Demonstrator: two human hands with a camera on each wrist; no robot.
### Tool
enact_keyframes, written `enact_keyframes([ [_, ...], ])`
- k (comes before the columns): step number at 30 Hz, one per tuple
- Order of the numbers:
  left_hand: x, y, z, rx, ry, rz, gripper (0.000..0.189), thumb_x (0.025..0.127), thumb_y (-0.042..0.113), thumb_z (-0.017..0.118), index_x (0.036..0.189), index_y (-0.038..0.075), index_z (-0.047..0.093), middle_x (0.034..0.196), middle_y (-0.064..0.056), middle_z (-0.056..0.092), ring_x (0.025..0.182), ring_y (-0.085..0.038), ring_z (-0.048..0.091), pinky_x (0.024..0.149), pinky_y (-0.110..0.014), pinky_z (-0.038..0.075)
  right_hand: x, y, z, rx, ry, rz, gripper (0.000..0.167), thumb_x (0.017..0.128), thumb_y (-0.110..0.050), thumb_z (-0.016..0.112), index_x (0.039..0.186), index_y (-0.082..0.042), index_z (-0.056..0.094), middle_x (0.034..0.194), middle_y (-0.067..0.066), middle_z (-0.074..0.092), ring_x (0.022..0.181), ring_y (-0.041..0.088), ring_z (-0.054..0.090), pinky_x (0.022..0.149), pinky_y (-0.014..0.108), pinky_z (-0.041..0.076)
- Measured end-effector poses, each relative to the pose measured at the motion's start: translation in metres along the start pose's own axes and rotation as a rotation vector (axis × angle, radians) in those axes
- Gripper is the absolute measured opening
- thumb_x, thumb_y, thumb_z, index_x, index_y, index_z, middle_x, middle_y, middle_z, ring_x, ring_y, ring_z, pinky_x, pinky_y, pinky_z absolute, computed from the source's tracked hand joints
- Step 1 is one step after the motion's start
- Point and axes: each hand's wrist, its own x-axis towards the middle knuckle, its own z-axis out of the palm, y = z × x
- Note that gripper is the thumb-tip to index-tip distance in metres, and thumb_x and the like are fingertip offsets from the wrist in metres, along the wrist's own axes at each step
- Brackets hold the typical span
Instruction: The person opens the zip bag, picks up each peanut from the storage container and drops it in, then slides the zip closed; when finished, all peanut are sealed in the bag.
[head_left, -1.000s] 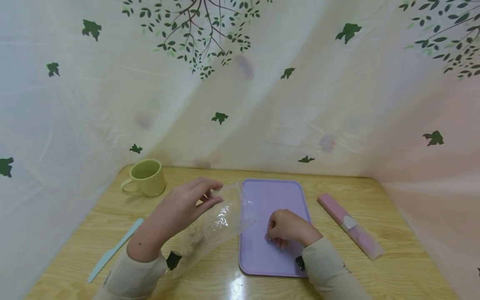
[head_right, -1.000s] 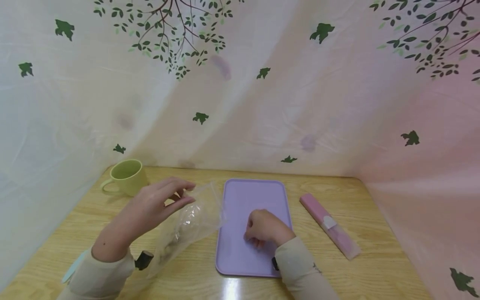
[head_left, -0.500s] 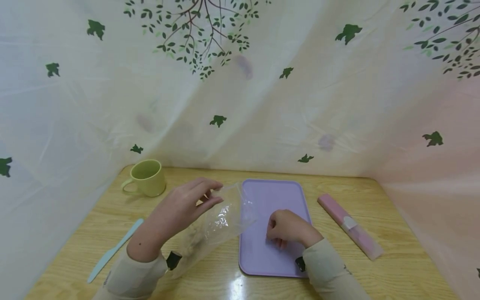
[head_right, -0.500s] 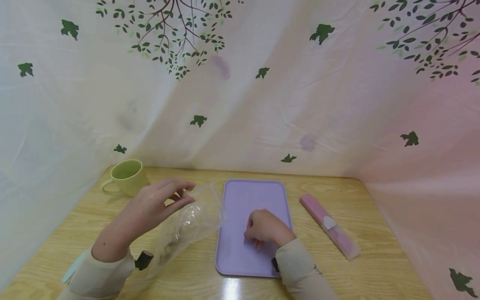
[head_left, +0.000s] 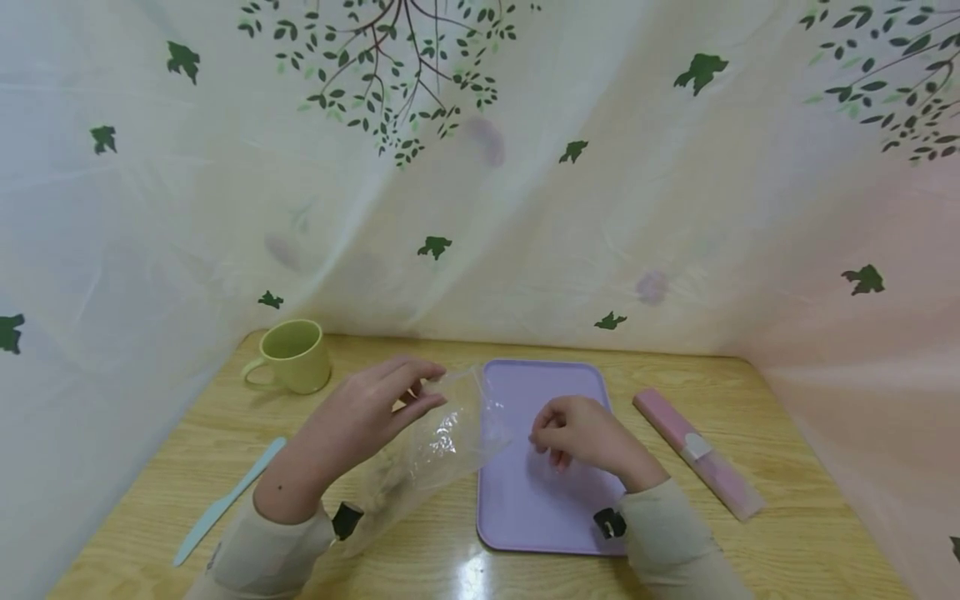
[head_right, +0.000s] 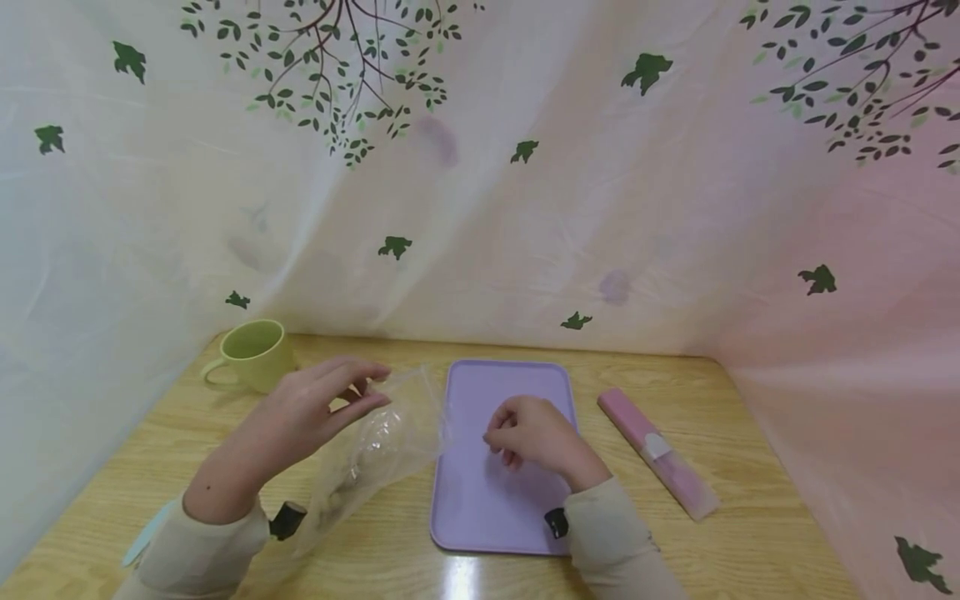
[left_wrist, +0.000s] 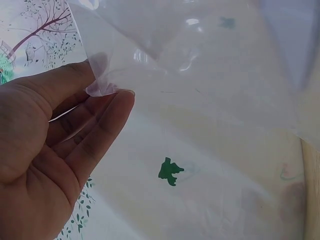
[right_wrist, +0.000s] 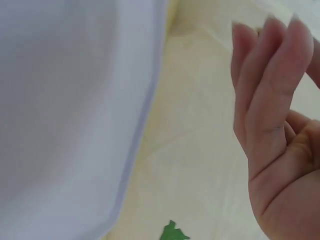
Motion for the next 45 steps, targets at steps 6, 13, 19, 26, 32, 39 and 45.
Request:
enact_keyframes([
  [6,0.000,0.000,0.001,0.010,-0.004,0.001,0.036,0.088,0.010,0.087,0.120,0.004,0.073,0.105,-0.003,0.078,0.083,-0.010,0.075,0.069,-0.025,0.064,-0.006,-0.015,-0.007,0.082,0.097,-0.010,0.019,0.099,-0.021,0.076,0.105,-0.004,0.072,0.089,0.012,0.077,0.068,0.020,0.071,0.064,0.040,0.066],
  [13,0.000,0.000,0.000,-0.001,-0.007,0.000,0.038,0.086,0.008,0.088,0.121,0.004,0.073,0.106,-0.004,0.078,0.083,-0.010,0.075,0.070,-0.026,0.065,-0.015,-0.035,-0.010,0.117,0.221,-0.028,0.019,0.099,-0.024,0.078,0.107,-0.008,0.073,0.094,0.008,0.079,0.076,0.029,0.075,0.067,0.040,0.068],
  [19,0.000,0.001,0.000,0.002,-0.013,-0.009,0.038,0.086,0.008,0.087,0.121,0.004,0.073,0.106,-0.004,0.078,0.083,-0.010,0.075,0.070,-0.026,0.065,-0.025,-0.054,-0.008,0.153,0.284,-0.072,0.019,0.099,-0.024,0.079,0.109,-0.009,0.073,0.098,0.009,0.080,0.075,0.025,0.075,0.066,0.036,0.067],
  [26,-0.001,0.003,-0.001,0.012,-0.034,-0.034,0.037,0.088,0.012,0.087,0.122,0.006,0.073,0.107,-0.003,0.078,0.084,-0.009,0.075,0.070,-0.024,0.064,-0.034,-0.075,-0.004,0.162,0.311,-0.105,0.019,0.098,-0.025,0.080,0.110,-0.011,0.073,0.100,0.008,0.080,0.073,0.022,0.074,0.066,0.033,0.067],
  [32,0.000,0.004,-0.002,0.021,-0.034,-0.042,0.036,0.090,0.014,0.086,0.122,0.006,0.073,0.106,-0.002,0.079,0.084,-0.008,0.075,0.070,-0.024,0.064,-0.039,-0.087,0.002,0.158,0.307,-0.164,0.017,0.098,-0.022,0.080,0.110,-0.012,0.074,0.098,0.008,0.079,0.072,0.023,0.074,0.064,0.033,0.067],
  [39,0.000,0.003,-0.001,0.021,-0.020,-0.026,0.036,0.090,0.014,0.086,0.122,0.007,0.073,0.107,-0.001,0.079,0.083,-0.008,0.075,0.071,-0.024,0.064,-0.036,-0.091,0.011,0.138,0.275,-0.261,0.012,0.098,-0.019,0.080,0.105,-0.011,0.074,0.093,0.009,0.078,0.069,0.025,0.074,0.059,0.034,0.066],
  [45,0.000,0.002,-0.001,0.009,-0.007,-0.002,0.036,0.089,0.011,0.086,0.122,0.006,0.073,0.107,-0.002,0.079,0.082,-0.009,0.075,0.069,-0.024,0.064,-0.036,-0.095,0.019,0.102,0.227,-0.241,0.012,0.099,-0.023,0.078,0.106,-0.014,0.074,0.089,0.003,0.077,0.068,0.018,0.072,0.060,0.036,0.065],
])
